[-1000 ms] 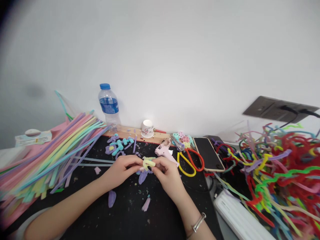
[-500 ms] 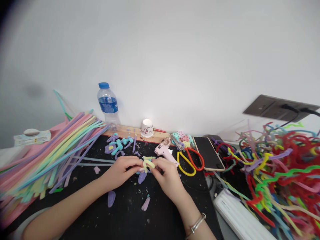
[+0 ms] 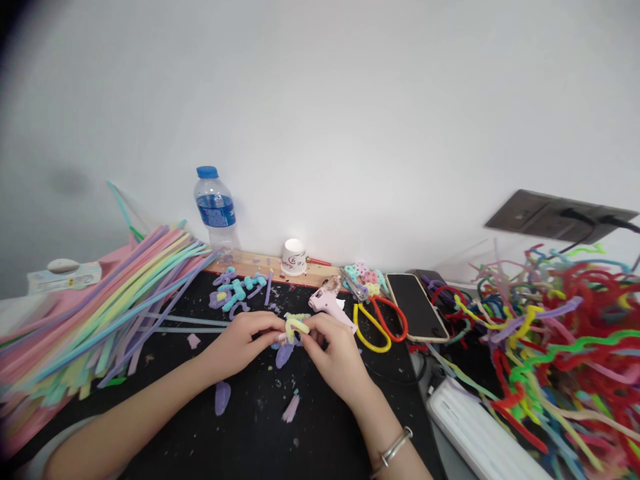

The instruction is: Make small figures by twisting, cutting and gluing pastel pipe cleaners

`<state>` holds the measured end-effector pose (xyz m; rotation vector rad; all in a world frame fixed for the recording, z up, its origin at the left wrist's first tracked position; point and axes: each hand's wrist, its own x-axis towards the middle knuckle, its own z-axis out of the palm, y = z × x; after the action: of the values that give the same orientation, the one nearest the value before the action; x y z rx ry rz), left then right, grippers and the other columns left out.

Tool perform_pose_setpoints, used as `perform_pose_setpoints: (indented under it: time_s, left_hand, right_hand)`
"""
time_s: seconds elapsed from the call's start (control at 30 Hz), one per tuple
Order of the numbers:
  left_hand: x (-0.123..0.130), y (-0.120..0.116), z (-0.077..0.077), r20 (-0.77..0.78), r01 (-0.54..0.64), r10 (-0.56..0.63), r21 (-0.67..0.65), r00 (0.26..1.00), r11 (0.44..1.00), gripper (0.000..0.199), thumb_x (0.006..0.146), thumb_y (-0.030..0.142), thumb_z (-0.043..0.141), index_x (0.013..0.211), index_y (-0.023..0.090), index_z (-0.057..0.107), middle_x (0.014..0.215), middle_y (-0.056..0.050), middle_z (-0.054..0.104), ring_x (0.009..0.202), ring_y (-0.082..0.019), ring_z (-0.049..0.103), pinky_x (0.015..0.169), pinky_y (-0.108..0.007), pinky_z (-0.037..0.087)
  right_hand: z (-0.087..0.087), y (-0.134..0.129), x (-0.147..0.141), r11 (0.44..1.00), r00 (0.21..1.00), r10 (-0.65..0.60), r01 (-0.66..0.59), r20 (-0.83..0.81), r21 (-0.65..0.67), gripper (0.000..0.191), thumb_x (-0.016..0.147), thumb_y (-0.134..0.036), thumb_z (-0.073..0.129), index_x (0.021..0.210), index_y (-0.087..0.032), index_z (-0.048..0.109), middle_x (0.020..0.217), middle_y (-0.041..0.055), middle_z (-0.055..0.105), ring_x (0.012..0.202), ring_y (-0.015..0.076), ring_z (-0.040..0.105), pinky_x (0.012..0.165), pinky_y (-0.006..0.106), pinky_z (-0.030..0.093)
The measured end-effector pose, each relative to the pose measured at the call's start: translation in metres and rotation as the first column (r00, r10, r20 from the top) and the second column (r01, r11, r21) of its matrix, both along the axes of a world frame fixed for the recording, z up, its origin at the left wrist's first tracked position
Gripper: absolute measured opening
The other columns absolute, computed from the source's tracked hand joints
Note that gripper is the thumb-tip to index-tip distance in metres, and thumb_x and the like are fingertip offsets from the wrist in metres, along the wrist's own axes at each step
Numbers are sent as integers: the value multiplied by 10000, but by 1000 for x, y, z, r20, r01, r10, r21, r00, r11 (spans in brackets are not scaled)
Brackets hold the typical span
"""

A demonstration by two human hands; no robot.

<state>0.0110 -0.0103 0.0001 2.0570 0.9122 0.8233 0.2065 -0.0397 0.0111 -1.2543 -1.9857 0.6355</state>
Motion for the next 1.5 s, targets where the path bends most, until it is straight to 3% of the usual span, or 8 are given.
perform_pose_setpoints:
  time_s: [0.47, 0.73, 1.03, 1.37, 1.5]
  left_hand:
    - [1, 0, -2, 47, -30, 35, -111, 998, 993, 171, 793, 257, 585, 906, 174, 683, 830, -33, 675, 722, -146, 586, 642, -232, 437]
    - [1, 0, 1, 2, -18, 18, -49, 1000, 999, 166, 820, 257, 537, 819, 180, 684, 742, -7, 657, 651, -125, 545, 610, -220, 404]
    - [0, 1, 0, 14, -64, 65, -91, 998, 994, 160, 814, 241, 537, 781, 164, 674, 686, 0, 625, 618, -120, 528, 569, -209, 385]
    - [1, -2, 3, 14, -29, 31, -106, 999, 994, 157, 806, 251, 549, 824, 170, 682, 742, -5, 642, 627, -116, 532, 531, -196, 376]
    - [0, 0, 1, 86, -114, 129, -162, 988, 980, 216, 821, 324, 531, 914, 172, 654, 798, -25, 655, 658, -136, 568, 542, -213, 401]
  right_hand:
    - [-5, 3, 2, 992, 992, -125, 125, -25, -11, 181, 835, -208, 513, 671, -171, 579, 619, -1, 568, 571, 128, 497, 530, 217, 375]
    - [-4, 2, -2, 997, 995, -72, 69, -69, -45, 126, 807, -230, 557, 719, -182, 633, 627, -13, 565, 555, 119, 491, 508, 209, 369]
    - [-3, 3, 1, 994, 991, -61, 50, -116, -93, 106, 800, -193, 556, 837, -177, 654, 692, 6, 593, 584, 123, 508, 540, 220, 392]
    - [-5, 2, 2, 991, 988, -129, 125, -85, -47, 136, 822, -192, 513, 697, -172, 564, 634, 1, 549, 568, 125, 478, 526, 225, 366]
    - [-4, 2, 3, 978, 963, -206, 198, -172, -64, 154, 829, -232, 510, 690, -172, 541, 588, -13, 503, 525, 118, 450, 490, 222, 348]
